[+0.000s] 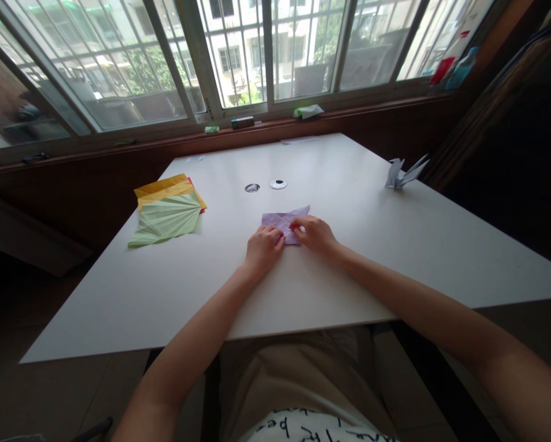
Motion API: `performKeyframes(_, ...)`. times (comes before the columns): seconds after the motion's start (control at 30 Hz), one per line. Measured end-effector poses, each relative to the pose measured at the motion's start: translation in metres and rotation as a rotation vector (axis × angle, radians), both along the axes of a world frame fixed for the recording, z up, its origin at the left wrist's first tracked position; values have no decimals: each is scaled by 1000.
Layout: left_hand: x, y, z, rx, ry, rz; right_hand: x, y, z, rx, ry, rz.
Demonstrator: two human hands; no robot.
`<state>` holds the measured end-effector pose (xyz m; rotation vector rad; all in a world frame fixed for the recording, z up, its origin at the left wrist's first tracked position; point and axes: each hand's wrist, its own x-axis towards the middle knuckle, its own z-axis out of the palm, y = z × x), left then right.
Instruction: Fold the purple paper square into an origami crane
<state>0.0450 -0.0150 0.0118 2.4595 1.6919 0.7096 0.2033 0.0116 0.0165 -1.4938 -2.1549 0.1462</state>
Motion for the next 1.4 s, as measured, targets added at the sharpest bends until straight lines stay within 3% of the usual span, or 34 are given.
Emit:
performKeyframes(0.73,1,0,1,-12,79,-7,0,1,-1,9,-23,70)
performKeyframes(1.4,0,2,-1,-7,65,-16,0,0,0,0,-32,50)
